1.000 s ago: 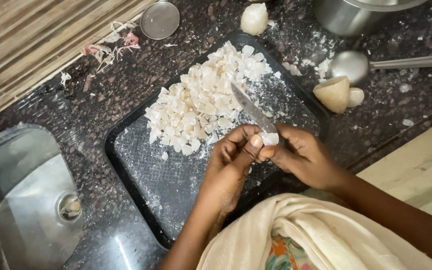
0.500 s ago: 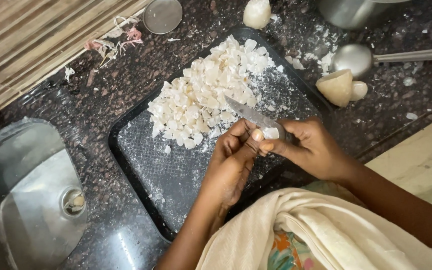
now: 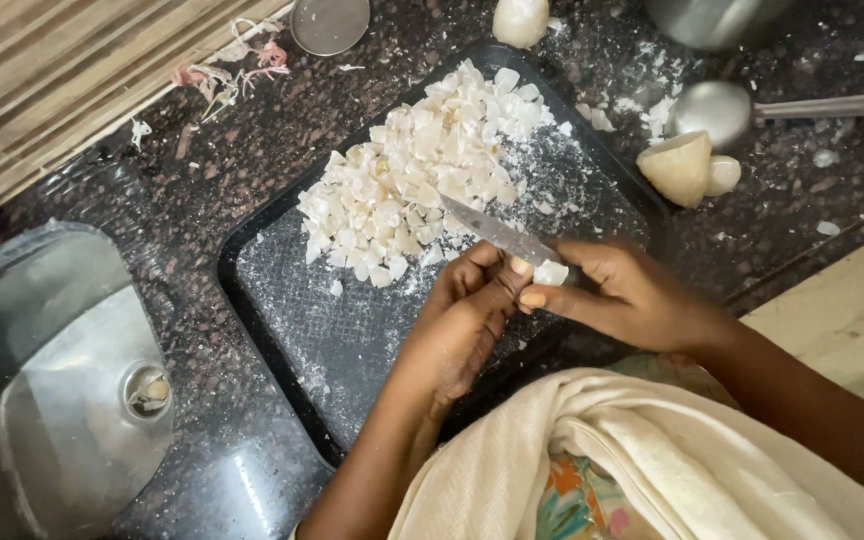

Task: Peeling and cutting coconut into small pieces and transferring them into a metal bowl.

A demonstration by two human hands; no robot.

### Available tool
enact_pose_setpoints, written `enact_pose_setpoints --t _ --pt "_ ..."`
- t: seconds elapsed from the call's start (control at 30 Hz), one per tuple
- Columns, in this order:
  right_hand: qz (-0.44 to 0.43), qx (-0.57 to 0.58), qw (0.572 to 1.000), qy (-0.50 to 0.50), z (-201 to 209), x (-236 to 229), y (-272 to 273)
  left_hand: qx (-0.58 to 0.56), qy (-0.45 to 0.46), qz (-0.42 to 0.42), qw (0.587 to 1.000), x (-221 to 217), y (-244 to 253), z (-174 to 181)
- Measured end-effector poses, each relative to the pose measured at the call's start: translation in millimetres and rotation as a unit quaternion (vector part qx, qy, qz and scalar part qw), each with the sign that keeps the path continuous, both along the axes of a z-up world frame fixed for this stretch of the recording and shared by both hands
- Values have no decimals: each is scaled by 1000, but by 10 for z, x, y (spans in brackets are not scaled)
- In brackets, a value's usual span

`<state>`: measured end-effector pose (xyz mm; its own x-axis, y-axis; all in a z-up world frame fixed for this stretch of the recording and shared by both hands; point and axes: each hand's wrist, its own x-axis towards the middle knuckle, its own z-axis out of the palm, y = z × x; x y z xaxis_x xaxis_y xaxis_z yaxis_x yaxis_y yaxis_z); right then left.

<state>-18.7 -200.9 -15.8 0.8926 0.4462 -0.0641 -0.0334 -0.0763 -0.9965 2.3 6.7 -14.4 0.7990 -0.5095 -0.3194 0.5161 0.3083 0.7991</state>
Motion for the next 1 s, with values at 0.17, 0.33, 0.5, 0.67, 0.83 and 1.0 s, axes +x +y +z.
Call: enact_pose_setpoints --t 0.17,0.33,0.5,0.67,0.83,1.0 --pt "-23 -55 996 -60 -32 24 -9 -29 -4 8 1000 23 -26 21" --pt "-38 -76 995 -51 -114 91 15 -72 -3 36 997 55 -42 -163" --pt "-96 -341 928 -120 15 262 95 259 -174 138 940 179 87 -82" --pt "-116 -439 858 -238 -26 373 144 214 -158 127 956 139 138 -16" --pt "-133 -524 757 -368 7 285 249 142 -141 119 973 83 44 -296" --pt "-64 -527 826 -187 19 375 181 60 -73 155 983 114 27 -157"
